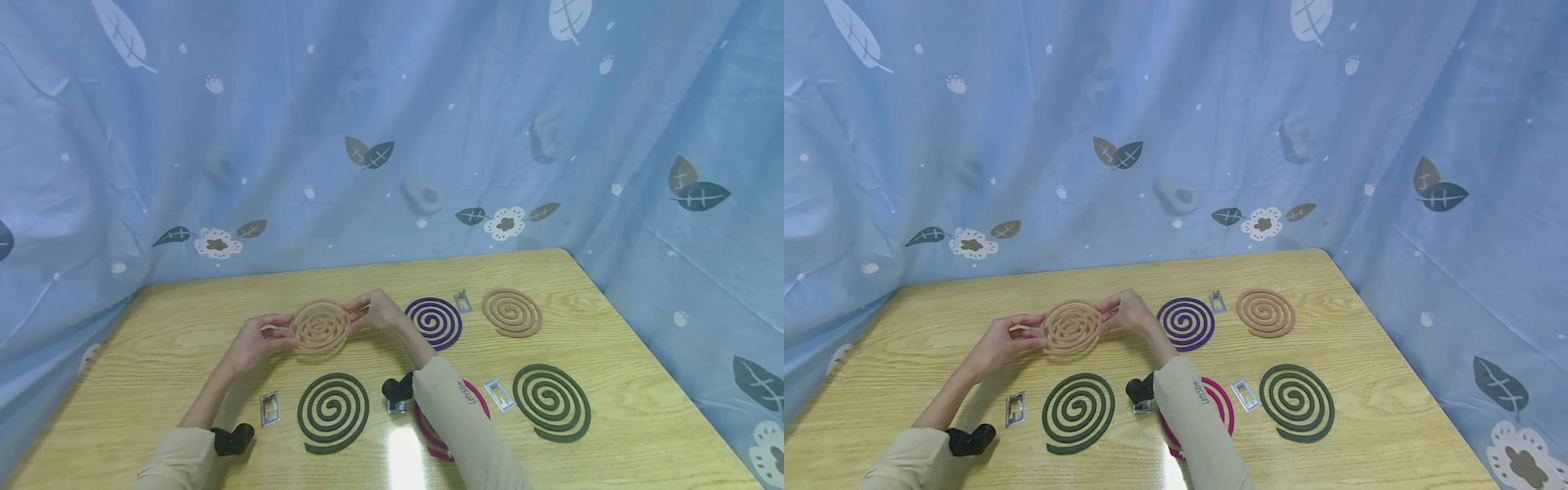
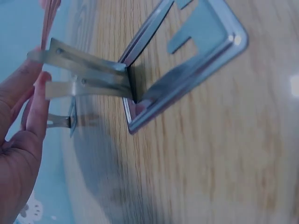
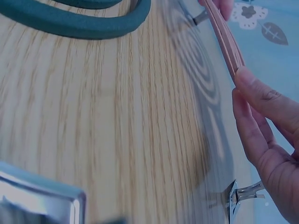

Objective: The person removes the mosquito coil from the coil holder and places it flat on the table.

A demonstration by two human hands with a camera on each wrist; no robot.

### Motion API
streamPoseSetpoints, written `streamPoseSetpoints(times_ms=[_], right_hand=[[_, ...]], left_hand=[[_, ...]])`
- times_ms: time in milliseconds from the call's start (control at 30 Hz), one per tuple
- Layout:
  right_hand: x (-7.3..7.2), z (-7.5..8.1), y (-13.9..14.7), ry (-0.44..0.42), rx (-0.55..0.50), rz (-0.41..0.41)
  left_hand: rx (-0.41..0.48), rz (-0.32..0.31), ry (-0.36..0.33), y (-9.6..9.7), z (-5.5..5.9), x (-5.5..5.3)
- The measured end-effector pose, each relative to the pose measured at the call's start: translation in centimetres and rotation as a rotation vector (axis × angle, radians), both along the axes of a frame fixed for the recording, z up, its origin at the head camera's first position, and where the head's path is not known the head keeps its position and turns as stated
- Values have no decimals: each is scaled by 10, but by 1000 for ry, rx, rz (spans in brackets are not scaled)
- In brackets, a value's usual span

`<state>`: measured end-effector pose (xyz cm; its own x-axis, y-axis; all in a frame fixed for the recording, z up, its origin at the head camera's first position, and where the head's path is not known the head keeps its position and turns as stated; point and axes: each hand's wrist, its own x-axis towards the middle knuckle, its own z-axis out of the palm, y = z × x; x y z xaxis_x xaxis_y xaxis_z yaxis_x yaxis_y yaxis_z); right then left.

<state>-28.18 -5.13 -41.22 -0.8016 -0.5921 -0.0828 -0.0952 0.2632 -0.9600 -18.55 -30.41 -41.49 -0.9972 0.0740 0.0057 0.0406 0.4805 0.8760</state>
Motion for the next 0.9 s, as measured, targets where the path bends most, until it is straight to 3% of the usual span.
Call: streamPoseSetpoints(times_ms=[600, 900], right_hand=[[-1, -3, 5, -28, 56, -20], [-1, 0, 7, -43, 64, -25]], left_hand=[[-55, -41, 10, 4, -5, -6], [-85, -59, -34, 10, -2, -10]])
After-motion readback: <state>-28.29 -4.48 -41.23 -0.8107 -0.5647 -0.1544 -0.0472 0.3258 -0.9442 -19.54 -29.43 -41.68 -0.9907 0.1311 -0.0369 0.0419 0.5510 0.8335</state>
